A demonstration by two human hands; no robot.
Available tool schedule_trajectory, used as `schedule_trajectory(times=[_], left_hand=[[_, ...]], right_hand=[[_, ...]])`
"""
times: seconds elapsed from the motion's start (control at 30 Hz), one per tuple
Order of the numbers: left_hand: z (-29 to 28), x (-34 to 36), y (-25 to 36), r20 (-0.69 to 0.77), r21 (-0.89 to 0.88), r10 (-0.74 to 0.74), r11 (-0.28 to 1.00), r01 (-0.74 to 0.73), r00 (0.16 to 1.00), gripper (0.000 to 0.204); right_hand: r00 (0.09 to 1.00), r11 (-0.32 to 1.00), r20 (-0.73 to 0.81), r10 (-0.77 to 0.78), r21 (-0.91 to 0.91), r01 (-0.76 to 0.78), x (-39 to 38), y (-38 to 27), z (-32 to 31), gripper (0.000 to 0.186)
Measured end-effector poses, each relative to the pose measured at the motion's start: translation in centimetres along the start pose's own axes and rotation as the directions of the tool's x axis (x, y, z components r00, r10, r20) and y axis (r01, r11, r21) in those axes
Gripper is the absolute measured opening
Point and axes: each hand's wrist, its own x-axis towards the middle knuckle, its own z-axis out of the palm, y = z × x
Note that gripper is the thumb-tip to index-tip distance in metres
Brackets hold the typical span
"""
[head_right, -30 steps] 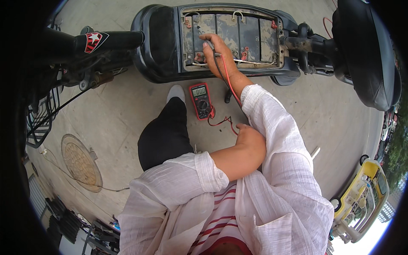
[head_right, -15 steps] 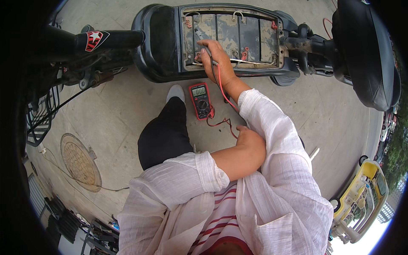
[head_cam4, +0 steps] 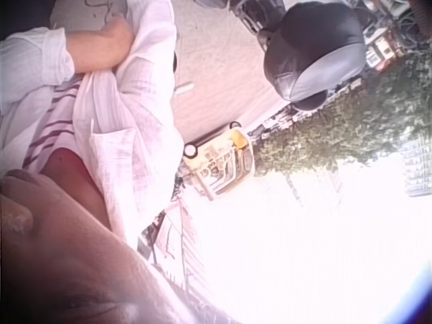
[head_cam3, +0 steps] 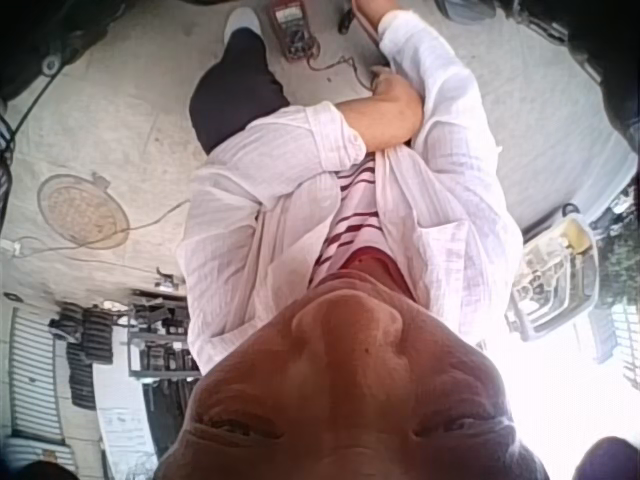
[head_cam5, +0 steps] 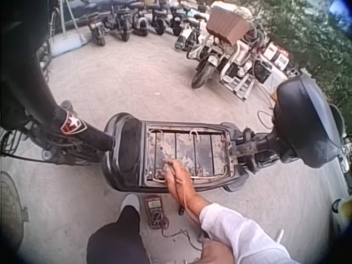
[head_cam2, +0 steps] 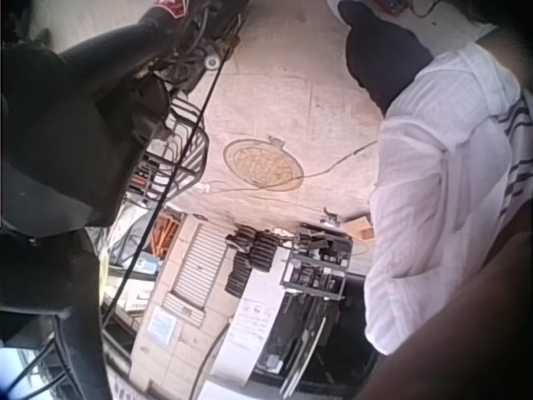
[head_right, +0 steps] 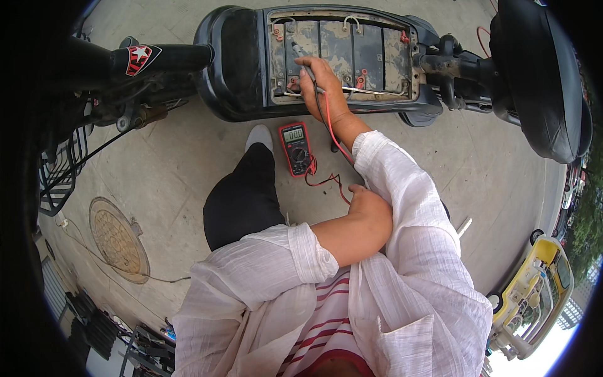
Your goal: The person removes the floorboard of an electric scooter using a screwdriver, then uses a multimeter to test the battery terminals. After completing the test, the person walks to a nearby three-wheeled vehicle and retrieves a plastic bag.
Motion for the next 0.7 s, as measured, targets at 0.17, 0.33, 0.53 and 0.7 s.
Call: schedule_trajectory(times=[0.17,0.33,0.53,0.7], left_hand=[[0.1,0.1,0.1,0.011,0.011,0.0,1.0,0.0,1.0,0.056],[0.0,0.0,0.0,0.014,0.013,0.005,1.0,-0.005,1.0,0.057],[0.3,0.3,0.1,0.027,0.028,-0.007,1.0,0.007,1.0,0.058],[0.0,-0.1,0.0,0.049,0.035,0.001,0.999,-0.003,0.999,0.058]], right_hand=[[1.0,0.999,-0.018,0.005,0.045,-0.004,0.0,-1.0,0.3,0.028],[0.999,0.999,-0.047,0.019,0.036,-0.017,-0.1,-0.7,0.4,0.027],[0.999,0.999,-0.035,-0.015,-0.053,0.014,-0.1,-0.3,0.4,0.027],[0.989,0.98,-0.061,-0.135,-0.157,0.125,0.1,-0.4,0.5,0.026]])
